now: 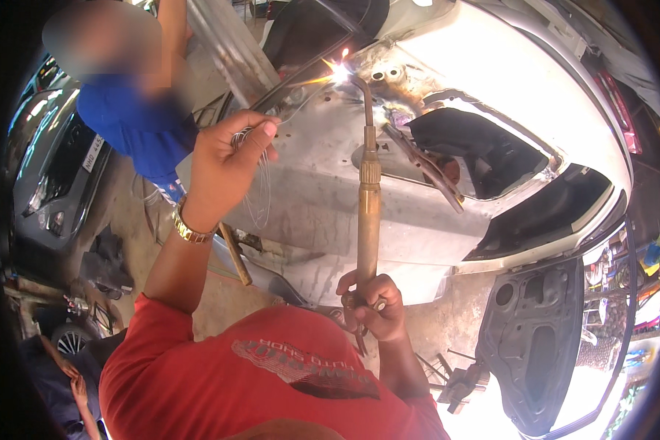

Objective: The person welds a metal sheet onto the inner frame of a car door using a welding torch and filler wire. Another person assists by holding the metal sheet in place while the welder moves the torch along the seam.

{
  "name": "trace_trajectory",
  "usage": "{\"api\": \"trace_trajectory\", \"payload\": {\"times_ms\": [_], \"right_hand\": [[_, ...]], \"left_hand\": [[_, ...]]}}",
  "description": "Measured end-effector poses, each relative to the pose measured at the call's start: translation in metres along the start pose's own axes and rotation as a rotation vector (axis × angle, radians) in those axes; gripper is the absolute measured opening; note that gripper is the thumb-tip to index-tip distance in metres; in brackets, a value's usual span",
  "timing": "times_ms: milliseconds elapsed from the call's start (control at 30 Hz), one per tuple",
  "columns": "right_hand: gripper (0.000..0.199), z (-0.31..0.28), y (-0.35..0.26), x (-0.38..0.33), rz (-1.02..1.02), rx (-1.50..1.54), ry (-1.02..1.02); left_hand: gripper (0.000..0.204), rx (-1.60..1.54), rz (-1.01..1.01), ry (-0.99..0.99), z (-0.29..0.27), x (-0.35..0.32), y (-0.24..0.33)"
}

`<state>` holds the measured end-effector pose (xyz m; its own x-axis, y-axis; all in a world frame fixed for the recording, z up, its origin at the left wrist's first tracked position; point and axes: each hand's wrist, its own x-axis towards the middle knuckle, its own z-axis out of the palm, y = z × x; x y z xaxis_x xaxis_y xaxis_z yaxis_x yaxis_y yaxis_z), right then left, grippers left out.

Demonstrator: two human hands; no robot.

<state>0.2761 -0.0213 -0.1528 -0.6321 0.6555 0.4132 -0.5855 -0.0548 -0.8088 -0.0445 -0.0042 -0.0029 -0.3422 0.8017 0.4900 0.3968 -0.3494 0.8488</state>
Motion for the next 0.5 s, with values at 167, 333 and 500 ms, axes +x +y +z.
{"api": "trace_trajectory", "payload": {"times_ms": [167,333,500], "right_hand": [[0.03,-0.0057,0.0042,0.0012,0.0,0.026,-0.017],[0.03,-0.0064,0.0037,0.0014,0.004,0.051,-0.027],[0.028,-0.0042,0.0033,-0.0015,0.017,0.058,-0.006]], "left_hand": [[0.02,-0.007,-0.001,0.027,0.0015,0.0005,0.0001],[0.021,-0.021,0.014,0.023,0.0017,0.0007,-0.0002],[0.021,0.001,-0.024,0.032,0.0026,0.0008,-0.0005]]}}
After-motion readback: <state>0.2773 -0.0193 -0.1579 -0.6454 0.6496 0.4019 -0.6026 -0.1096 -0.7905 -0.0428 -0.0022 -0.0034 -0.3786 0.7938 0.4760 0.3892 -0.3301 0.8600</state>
